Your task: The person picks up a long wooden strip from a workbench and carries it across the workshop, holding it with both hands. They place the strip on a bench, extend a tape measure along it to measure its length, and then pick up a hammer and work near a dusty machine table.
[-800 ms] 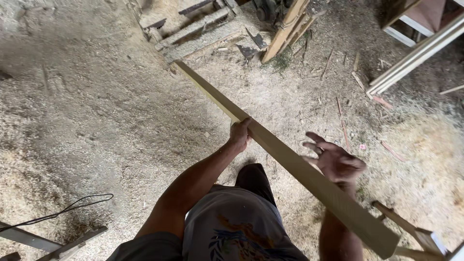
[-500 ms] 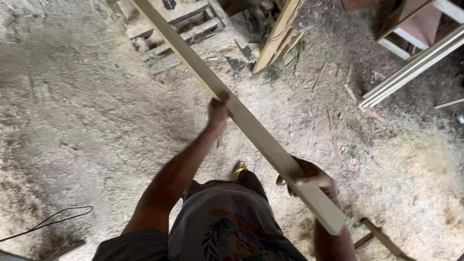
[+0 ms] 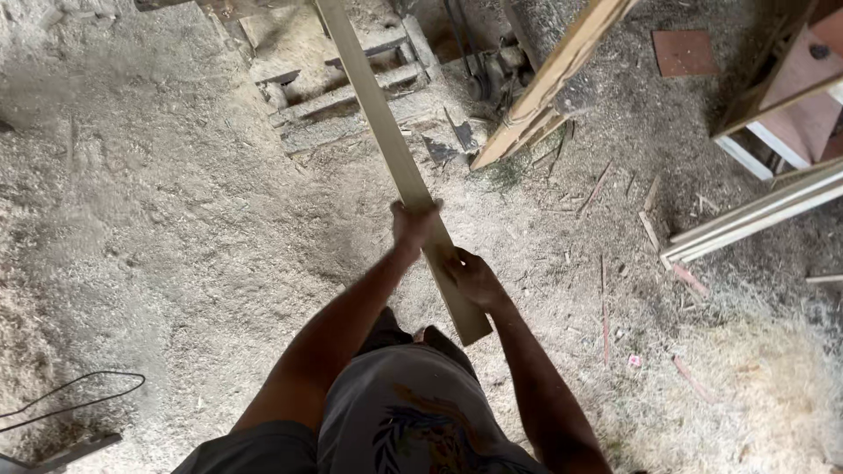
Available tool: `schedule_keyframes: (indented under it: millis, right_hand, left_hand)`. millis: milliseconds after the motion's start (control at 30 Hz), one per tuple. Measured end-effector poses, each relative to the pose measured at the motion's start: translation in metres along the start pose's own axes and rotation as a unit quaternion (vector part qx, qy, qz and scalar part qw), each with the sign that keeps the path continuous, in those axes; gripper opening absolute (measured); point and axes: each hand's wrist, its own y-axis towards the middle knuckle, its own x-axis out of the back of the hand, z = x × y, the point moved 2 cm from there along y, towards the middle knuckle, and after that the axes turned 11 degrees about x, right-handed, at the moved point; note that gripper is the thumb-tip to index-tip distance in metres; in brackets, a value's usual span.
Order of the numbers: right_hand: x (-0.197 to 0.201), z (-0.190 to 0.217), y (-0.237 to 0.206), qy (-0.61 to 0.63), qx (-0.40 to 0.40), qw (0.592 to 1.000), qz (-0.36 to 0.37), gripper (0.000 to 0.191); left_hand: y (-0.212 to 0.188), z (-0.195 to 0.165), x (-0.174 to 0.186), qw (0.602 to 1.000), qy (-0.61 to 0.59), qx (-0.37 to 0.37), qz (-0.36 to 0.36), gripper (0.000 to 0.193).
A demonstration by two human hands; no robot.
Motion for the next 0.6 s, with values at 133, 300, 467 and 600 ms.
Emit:
schedule_keyframes:
  millis: [133, 300, 467, 600]
  right_hand:
    - [-0.007, 0.011, 0.032, 0.044, -0.004, 0.999, -0.005, 0.046]
    - [-0.027, 0.006, 0.001, 0.155, -0.069, 0.985, 0.011, 0.046]
    - [-0.041, -0.010, -0.017, 0.136, -0.064, 0.989, 0.013, 0.049]
    - [-0.038, -0.013, -0.008, 0.136, 0.018, 0.991, 0.007, 0.054]
  left_hand:
    - [-0.003, 0.010, -0.004, 0.999, -0.027, 0.012, -0.033, 0.088]
    - [0.008, 0.012, 0.010, 0.994, -0.059, -0.020, -0.087, 0.086]
    - [0.012, 0.024, 0.007, 0.996, 0.015, -0.008, -0.085, 0.085]
    - [0.011, 0.023, 0.001, 0.998, -0.009, -0.007, -0.058, 0.087]
